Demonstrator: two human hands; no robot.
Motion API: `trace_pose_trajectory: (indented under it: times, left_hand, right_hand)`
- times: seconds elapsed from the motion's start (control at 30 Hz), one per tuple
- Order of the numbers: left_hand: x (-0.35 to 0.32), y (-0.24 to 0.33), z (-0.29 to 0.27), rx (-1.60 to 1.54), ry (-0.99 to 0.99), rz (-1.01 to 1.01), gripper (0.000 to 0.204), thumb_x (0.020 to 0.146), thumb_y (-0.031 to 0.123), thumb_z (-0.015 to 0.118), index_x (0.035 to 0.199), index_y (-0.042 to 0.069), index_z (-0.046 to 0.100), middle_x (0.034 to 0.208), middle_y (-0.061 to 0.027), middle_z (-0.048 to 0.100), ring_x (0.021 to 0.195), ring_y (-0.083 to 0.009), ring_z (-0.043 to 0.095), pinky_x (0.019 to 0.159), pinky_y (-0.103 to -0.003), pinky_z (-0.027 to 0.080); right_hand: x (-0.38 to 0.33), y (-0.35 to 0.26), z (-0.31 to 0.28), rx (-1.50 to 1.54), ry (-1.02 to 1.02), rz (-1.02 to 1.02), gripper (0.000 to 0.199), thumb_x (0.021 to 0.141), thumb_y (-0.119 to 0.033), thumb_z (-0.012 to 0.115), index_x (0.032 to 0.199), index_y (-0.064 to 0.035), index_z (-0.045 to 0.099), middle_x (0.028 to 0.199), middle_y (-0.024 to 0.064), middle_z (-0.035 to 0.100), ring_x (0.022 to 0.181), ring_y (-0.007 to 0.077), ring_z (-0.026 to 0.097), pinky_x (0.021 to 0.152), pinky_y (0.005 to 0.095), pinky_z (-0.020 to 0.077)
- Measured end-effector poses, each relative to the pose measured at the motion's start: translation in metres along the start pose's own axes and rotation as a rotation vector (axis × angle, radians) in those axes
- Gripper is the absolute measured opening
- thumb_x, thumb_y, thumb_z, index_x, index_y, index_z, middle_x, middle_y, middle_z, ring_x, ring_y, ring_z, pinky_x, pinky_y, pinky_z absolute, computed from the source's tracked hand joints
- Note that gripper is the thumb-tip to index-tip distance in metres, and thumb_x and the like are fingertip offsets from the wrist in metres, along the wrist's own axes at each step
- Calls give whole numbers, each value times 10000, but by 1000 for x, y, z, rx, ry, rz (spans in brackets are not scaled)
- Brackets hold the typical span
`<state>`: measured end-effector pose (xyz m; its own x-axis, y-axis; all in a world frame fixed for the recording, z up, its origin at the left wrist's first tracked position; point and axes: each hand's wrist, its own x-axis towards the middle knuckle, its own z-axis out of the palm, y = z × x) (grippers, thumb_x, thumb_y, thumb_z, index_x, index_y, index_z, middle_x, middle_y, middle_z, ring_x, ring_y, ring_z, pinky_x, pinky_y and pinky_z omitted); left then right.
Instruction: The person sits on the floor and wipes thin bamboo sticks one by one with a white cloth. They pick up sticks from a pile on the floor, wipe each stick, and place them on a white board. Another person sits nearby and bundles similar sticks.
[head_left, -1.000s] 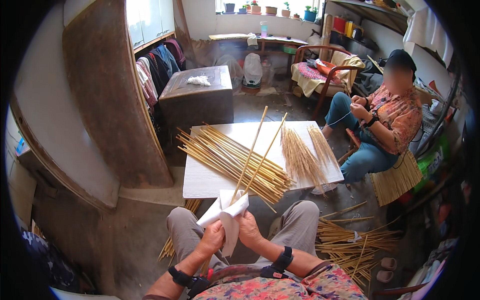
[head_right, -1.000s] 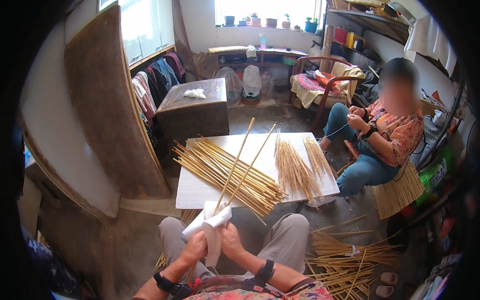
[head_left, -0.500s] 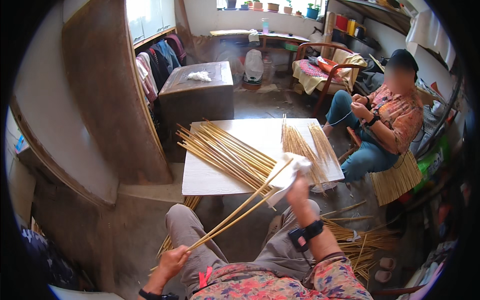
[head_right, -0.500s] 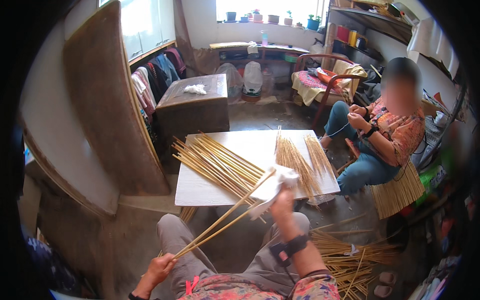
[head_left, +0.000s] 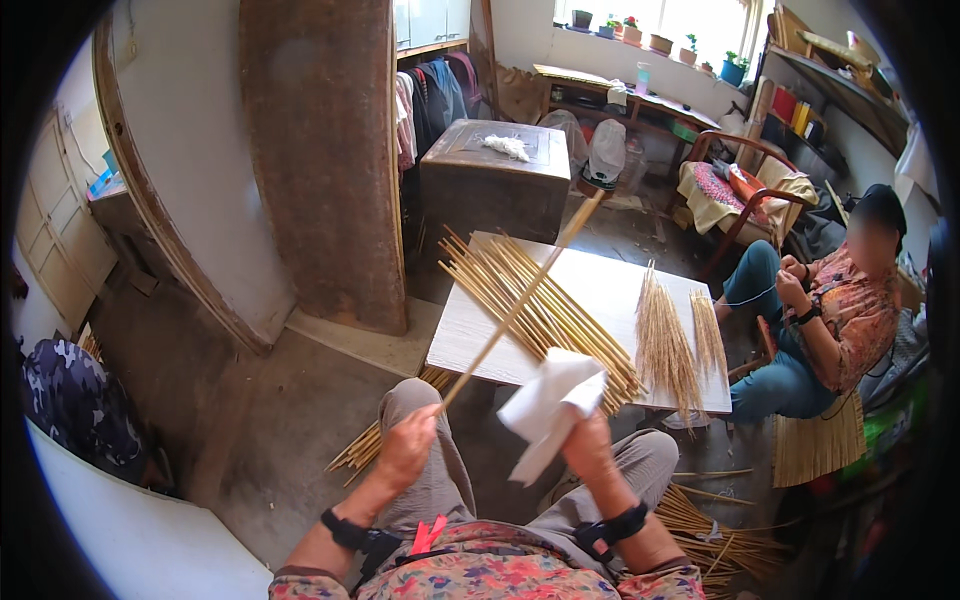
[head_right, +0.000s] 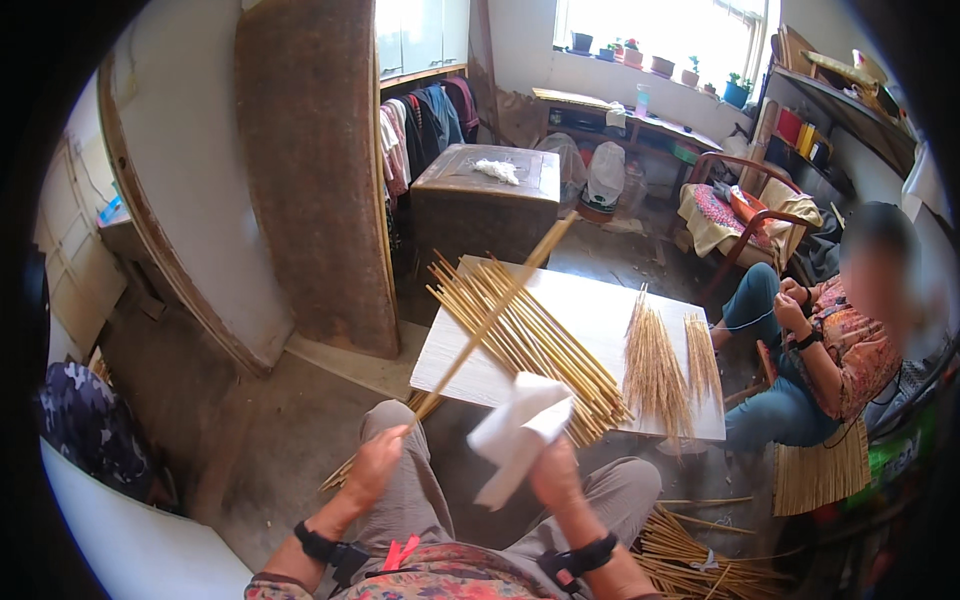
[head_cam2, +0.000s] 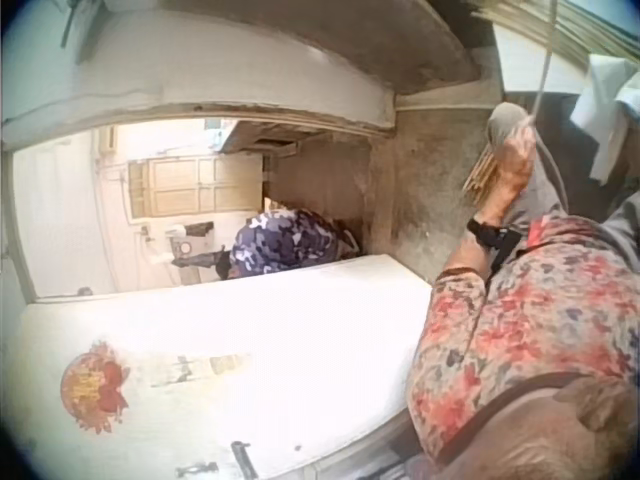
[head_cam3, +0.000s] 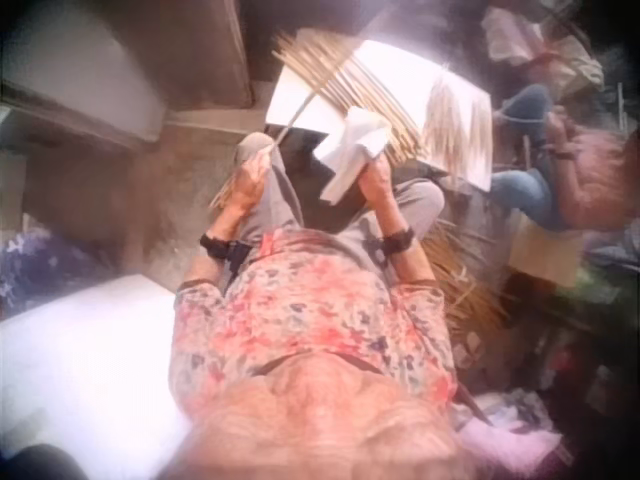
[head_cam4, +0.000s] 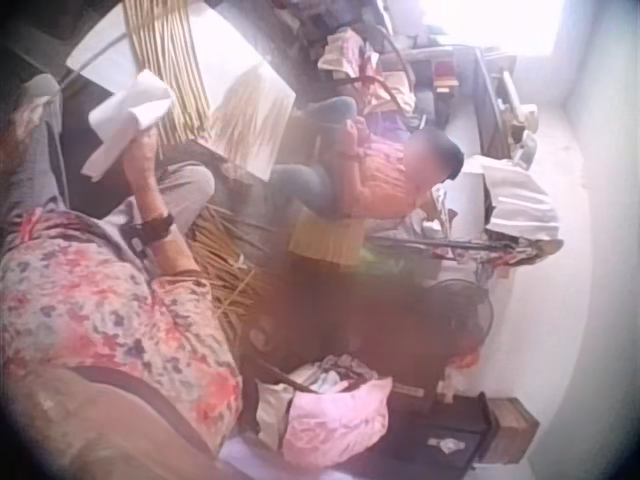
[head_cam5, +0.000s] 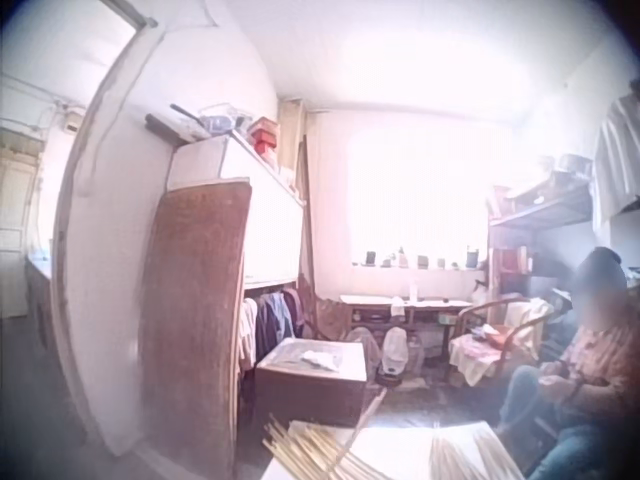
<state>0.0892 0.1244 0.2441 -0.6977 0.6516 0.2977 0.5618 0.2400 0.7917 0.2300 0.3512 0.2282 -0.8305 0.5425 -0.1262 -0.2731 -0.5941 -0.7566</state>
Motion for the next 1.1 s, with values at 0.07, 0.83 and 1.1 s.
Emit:
trace_pose_trajectory:
  times: [0.07, 0.83, 1.1]
  left_hand:
    - [12, 17, 21, -41, -56, -41, 232, 875, 141, 422, 1013, -15, 524, 892, -178, 574, 826, -273, 571, 725, -328, 443]
    - [-16, -8, 39, -606, -269, -239, 250, 910, 287, 420, 899, 80, 559, 619, -8, 522, 496, -77, 473, 434, -244, 377]
    - [-52, -23, -19, 211, -263, 46, 186, 885, 261, 418, 855, 86, 474, 700, -163, 551, 652, -357, 553, 526, -433, 444]
  right_hand:
    - [-8, 24, 16, -144, -46, 79, 343, 841, -182, 532, 1140, -40, 443, 1037, 56, 533, 961, 198, 517, 870, 365, 408]
    - [14, 61, 76, -36, -141, -38, 384, 826, -205, 566, 1157, -51, 448, 1075, 50, 516, 980, 192, 496, 844, 345, 405]
    - [81, -18, 21, -81, 91, -422, 303, 887, -304, 449, 1078, -72, 486, 781, 56, 547, 665, 190, 555, 562, 329, 487]
